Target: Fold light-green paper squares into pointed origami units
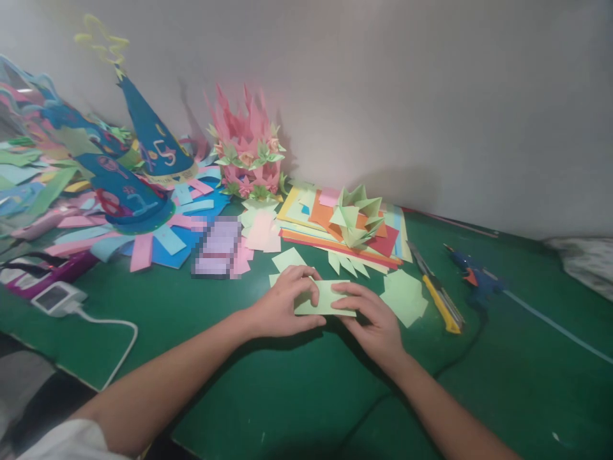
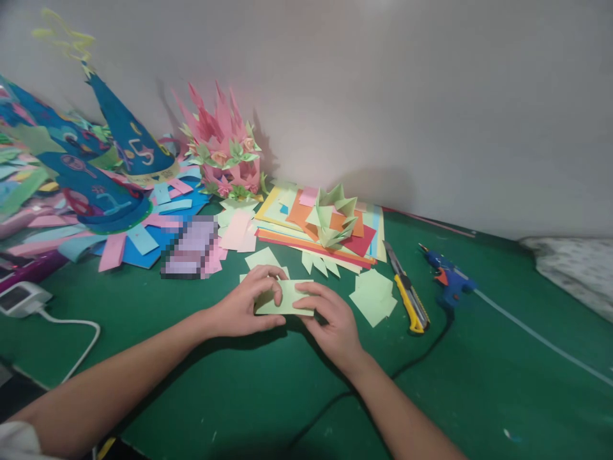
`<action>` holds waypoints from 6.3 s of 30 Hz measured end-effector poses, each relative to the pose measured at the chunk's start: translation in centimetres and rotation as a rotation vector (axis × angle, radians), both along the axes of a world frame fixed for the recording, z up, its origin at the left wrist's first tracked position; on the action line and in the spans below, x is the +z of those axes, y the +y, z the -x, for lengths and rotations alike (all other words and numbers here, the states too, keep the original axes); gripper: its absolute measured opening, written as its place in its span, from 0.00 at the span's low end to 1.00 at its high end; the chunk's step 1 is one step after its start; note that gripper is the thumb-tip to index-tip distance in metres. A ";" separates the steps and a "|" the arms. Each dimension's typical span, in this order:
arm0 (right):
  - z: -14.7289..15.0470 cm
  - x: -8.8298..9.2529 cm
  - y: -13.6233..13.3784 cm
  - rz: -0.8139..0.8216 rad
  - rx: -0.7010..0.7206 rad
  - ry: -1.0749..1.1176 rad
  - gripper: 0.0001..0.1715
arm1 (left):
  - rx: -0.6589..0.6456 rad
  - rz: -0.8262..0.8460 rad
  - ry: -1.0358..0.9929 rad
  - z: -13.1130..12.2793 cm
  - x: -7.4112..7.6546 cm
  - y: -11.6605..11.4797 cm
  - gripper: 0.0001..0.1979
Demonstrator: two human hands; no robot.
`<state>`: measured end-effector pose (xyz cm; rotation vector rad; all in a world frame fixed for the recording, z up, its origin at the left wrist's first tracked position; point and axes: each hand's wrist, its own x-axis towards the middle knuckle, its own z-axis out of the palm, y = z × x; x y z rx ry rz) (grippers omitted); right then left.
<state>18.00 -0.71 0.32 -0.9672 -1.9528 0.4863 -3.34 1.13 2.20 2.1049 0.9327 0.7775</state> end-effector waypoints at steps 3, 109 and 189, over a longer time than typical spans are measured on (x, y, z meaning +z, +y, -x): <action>0.2 0.3 0.0 0.024 -0.004 0.002 0.04 | 0.027 -0.046 0.015 -0.1 -0.4 0.3 0.09; 2.1 1.5 0.9 0.854 -0.124 0.244 0.26 | 0.188 0.681 -0.511 -1.7 -1.4 -0.3 0.10; 1.5 0.0 0.9 0.034 0.044 -0.428 0.13 | 0.142 -0.089 0.317 0.0 -1.1 0.3 0.11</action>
